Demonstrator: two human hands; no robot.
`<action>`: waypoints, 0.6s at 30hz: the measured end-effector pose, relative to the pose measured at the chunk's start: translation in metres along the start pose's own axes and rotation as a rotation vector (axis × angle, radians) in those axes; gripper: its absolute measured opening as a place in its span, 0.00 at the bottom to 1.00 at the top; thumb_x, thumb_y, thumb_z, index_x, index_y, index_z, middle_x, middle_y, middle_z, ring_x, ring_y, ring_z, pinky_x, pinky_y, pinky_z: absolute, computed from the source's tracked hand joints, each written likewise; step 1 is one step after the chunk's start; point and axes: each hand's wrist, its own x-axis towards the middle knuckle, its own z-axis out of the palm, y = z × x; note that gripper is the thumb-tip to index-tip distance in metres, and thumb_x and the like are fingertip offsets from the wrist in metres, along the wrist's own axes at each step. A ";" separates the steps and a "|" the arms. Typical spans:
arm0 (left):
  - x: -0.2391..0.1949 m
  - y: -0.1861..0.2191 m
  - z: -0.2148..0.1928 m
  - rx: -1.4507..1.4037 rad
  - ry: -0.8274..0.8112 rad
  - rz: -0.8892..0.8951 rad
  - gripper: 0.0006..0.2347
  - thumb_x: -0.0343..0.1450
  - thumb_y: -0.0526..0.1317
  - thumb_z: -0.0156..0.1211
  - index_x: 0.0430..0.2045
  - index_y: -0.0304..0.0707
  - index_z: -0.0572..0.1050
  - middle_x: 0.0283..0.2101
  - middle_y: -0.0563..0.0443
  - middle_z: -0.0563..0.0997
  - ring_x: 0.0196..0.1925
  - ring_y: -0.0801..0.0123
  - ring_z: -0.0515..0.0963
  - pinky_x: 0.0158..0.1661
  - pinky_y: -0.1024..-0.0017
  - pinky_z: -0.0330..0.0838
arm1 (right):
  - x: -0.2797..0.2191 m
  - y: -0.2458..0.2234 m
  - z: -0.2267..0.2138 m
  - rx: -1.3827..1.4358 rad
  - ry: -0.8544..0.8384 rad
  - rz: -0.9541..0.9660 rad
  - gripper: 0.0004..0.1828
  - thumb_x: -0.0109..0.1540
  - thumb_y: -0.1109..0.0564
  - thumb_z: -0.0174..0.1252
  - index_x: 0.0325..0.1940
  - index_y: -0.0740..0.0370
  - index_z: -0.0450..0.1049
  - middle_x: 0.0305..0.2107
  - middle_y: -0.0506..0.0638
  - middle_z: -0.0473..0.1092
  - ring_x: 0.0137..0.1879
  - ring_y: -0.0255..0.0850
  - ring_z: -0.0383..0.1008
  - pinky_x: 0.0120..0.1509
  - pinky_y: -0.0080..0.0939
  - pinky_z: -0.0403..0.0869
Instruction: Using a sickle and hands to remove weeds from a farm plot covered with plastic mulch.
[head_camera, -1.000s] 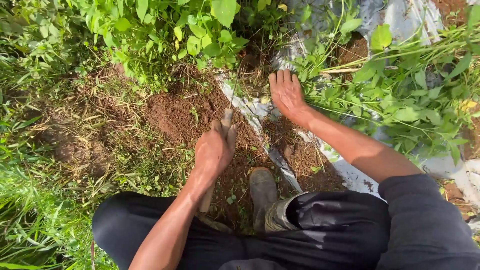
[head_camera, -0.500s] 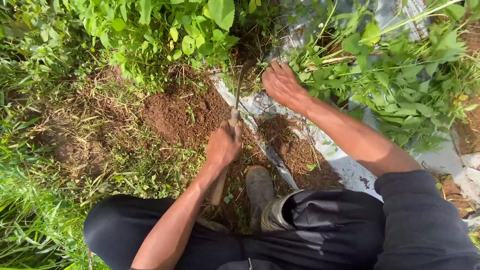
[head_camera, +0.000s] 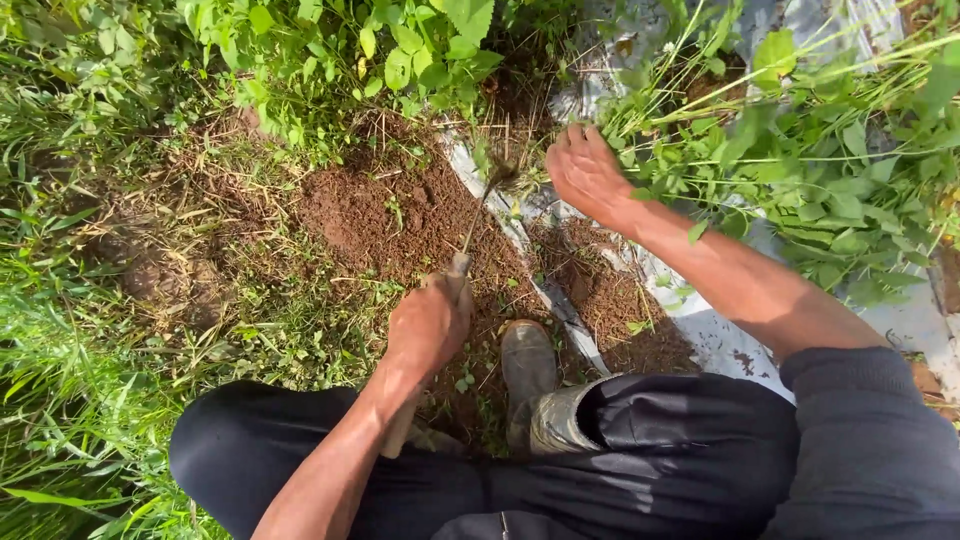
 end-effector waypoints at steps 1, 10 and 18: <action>0.000 -0.006 0.001 -0.122 -0.010 -0.030 0.17 0.80 0.46 0.38 0.39 0.29 0.72 0.14 0.46 0.75 0.15 0.63 0.78 0.19 0.66 0.76 | 0.000 -0.002 -0.007 0.033 -0.015 0.056 0.14 0.70 0.50 0.50 0.58 0.53 0.64 0.53 0.44 0.72 0.62 0.40 0.70 0.77 0.51 0.63; 0.033 0.006 -0.010 -0.403 0.079 0.001 0.17 0.79 0.48 0.41 0.39 0.29 0.71 0.17 0.43 0.74 0.16 0.60 0.76 0.19 0.64 0.74 | -0.011 0.003 -0.017 -1.352 0.103 -0.102 0.24 0.71 0.43 0.40 0.61 0.63 0.62 0.57 0.57 0.65 0.68 0.48 0.61 0.78 0.56 0.45; 0.053 0.021 0.017 -0.504 0.100 0.070 0.15 0.79 0.44 0.44 0.39 0.27 0.71 0.16 0.44 0.74 0.14 0.62 0.75 0.17 0.65 0.73 | -0.024 -0.001 -0.010 -2.970 0.310 -0.377 0.41 0.72 0.35 0.28 0.68 0.77 0.58 0.67 0.74 0.56 0.77 0.59 0.48 0.79 0.62 0.24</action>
